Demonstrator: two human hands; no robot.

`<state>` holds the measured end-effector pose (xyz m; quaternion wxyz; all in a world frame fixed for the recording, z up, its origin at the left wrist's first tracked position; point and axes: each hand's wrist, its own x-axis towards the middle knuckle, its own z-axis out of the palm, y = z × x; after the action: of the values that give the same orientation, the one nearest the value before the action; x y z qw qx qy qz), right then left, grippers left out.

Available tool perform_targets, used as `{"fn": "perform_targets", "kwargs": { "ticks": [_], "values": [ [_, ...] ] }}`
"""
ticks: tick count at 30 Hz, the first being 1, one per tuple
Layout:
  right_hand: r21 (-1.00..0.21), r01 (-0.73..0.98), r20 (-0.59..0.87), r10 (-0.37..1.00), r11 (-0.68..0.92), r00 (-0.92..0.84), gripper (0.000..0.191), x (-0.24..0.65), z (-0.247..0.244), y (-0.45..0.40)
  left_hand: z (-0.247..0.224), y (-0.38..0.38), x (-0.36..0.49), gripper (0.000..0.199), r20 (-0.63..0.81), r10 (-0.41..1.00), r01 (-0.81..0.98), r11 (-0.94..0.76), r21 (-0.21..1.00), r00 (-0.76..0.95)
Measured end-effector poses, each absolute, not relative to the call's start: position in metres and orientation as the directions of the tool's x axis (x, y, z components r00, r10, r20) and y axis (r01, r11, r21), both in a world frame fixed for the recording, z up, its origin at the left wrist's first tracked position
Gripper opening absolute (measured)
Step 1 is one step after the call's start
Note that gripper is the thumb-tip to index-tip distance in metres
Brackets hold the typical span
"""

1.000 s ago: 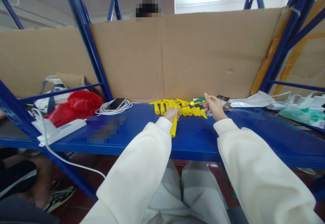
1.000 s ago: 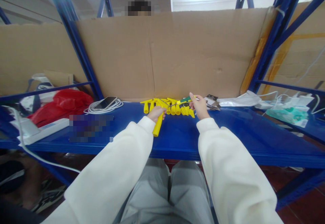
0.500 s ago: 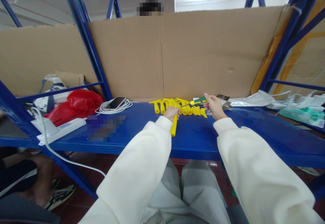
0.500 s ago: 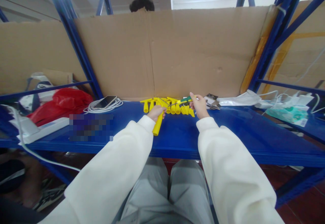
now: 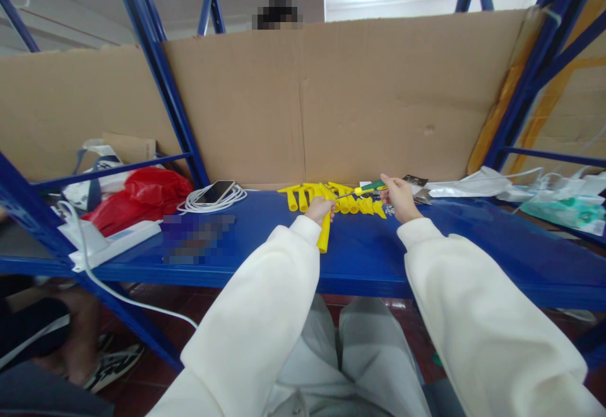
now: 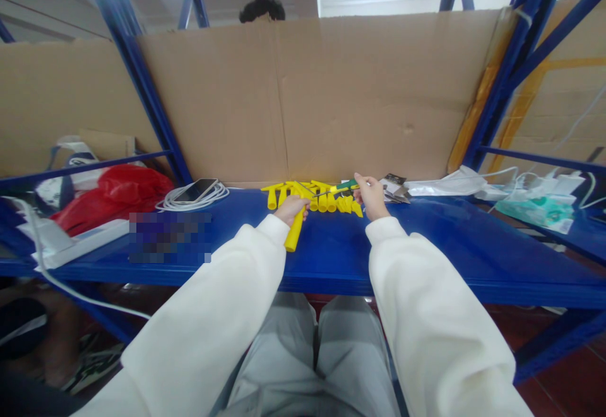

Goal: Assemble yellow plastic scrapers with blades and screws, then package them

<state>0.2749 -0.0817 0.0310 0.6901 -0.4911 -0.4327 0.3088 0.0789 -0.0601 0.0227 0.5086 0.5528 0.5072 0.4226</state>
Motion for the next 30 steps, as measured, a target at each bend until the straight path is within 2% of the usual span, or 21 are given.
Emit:
{"fn": "perform_targets", "kwargs": {
  "ticks": [9,16,20,25,30],
  "values": [
    [-0.903,-0.047,0.345,0.785,0.428,0.514,0.028,0.271,0.031,-0.082,0.024,-0.064,0.083,0.019,-0.015,0.993,0.168,-0.005,0.986,0.113],
    [-0.862,-0.104,0.309,0.677,0.496,0.668,0.031,0.285,0.036,-0.077,0.023,-0.062,0.079,0.015,0.05,0.999,0.225,-0.047,0.973,-0.009],
    [-0.912,-0.064,0.27,0.712,0.404,0.648,0.025,0.28,0.037,-0.08,0.023,-0.06,0.079,0.02,0.06,0.998,0.217,-0.063,0.974,0.019],
    [-0.963,0.111,0.268,0.839,0.245,0.473,0.024,0.267,0.032,-0.086,0.022,-0.059,0.078,0.024,0.058,0.998,0.213,-0.065,0.975,0.039],
    [-0.976,0.193,0.164,0.923,0.101,0.348,0.021,0.266,0.027,-0.085,0.023,-0.06,0.078,0.022,0.043,0.997,0.219,-0.056,0.974,0.062]
  ]
}}
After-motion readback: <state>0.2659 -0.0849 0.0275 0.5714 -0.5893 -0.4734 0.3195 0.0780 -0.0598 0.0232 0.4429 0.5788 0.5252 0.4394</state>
